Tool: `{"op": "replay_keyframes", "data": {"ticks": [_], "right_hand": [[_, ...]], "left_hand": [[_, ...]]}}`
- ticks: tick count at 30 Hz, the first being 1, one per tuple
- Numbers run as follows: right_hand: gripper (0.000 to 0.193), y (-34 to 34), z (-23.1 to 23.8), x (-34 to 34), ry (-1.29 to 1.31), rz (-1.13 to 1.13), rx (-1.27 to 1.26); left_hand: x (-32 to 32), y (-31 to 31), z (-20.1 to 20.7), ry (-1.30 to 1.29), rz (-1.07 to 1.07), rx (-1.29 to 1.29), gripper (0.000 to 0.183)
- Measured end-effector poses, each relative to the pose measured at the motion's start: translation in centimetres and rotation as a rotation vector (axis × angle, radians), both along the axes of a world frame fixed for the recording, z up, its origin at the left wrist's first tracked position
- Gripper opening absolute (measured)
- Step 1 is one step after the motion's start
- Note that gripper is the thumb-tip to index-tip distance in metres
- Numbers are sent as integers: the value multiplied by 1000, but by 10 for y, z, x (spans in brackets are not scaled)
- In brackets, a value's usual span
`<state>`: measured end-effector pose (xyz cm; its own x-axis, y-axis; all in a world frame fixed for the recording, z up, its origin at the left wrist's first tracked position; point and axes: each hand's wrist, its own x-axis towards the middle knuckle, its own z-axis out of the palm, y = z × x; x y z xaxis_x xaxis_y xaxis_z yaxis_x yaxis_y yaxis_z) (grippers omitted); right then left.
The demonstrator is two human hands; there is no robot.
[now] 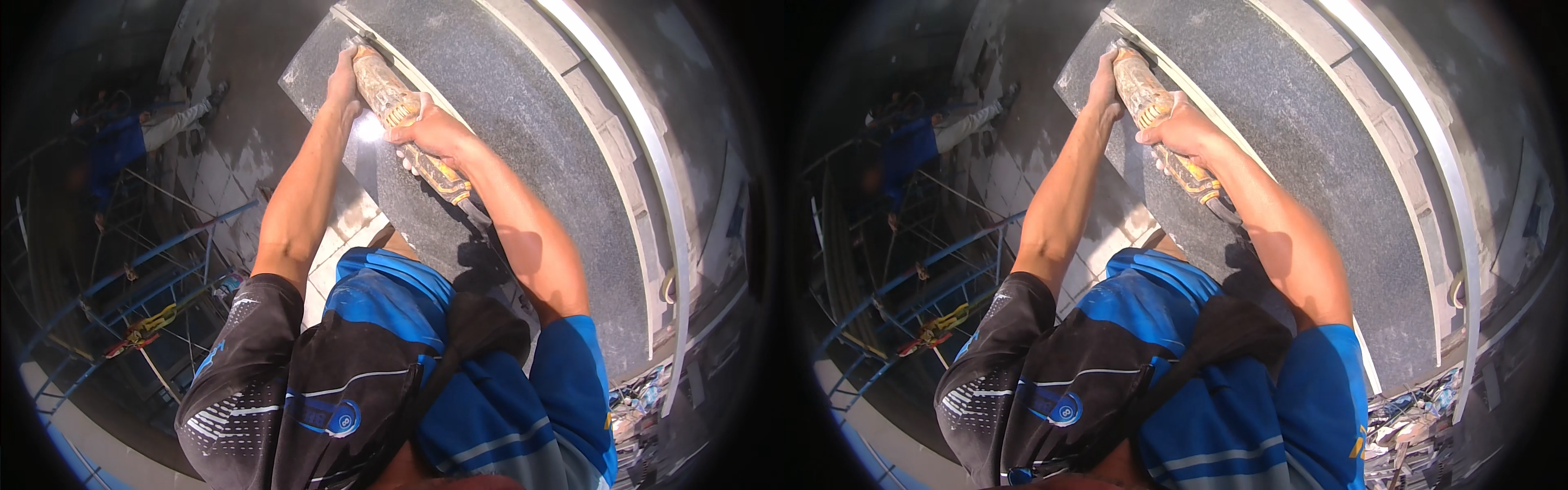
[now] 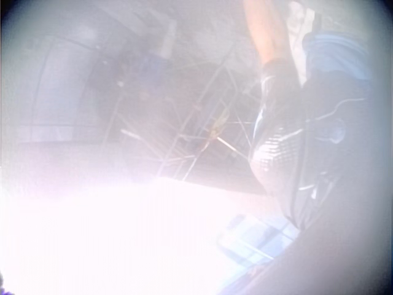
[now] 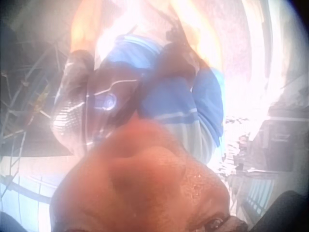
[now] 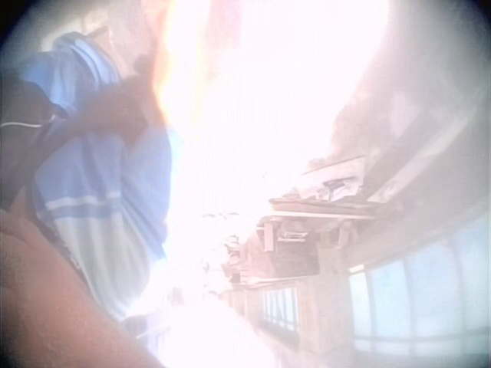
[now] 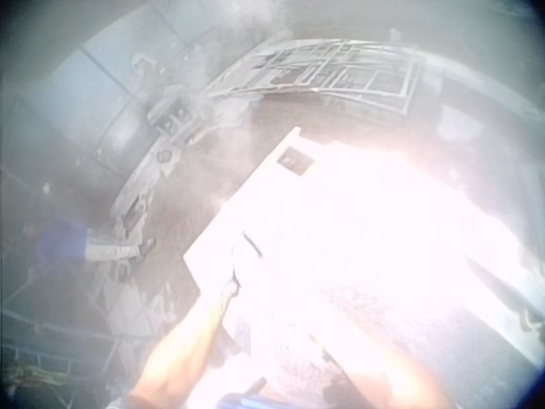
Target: The person uses an angle grinder to cut a large stone tile placed on a work surface. They guide the tool along a marked line, creating a cut while dust is generated. The person briefly pauses to touch their face before resuming the cut.
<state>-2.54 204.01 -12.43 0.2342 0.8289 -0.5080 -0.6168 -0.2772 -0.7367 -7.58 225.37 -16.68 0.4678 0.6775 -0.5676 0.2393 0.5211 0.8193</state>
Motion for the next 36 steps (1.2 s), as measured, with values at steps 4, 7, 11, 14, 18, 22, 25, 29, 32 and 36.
{"op": "replay_keyframes", "data": {"ticks": [4, 7, 11, 14, 18, 22, 25, 29, 32, 36], "right_hand": [[82, -18, 11, 1, -35, 67, -55], [87, -27, 12, -2, -73, 58, -70], [87, -39, 13, -6, -55, 56, -69], [86, -48, 19, -9, -48, 40, -75], [88, -57, 17, -14, -40, 13, -60], [90, -63, 9, -18, -106, 16, -72], [89, -66, 10, -19, -97, 16, -75], [83, -72, 16, -16, -62, 56, -73], [82, -75, 16, -16, -70, 55, -60], [79, -77, 21, -15, -50, 54, -56]], "left_hand": [[-5, -15, 2, 19, 1, 13, 49], [-7, -22, 0, -9, -22, 17, 49], [-13, -35, -1, -14, -37, 8, 51], [-16, -42, 0, -20, -45, 1, 53], [-17, -58, 10, 1, -27, 12, 51], [-20, -64, 10, -21, -22, -14, 52], [-22, -64, 5, -36, -27, -13, 52], [-22, -71, 12, -22, -37, -11, 51], [-23, -74, 11, -15, -31, -9, 51], [-24, -73, 8, 2, -43, 8, 49]]}}
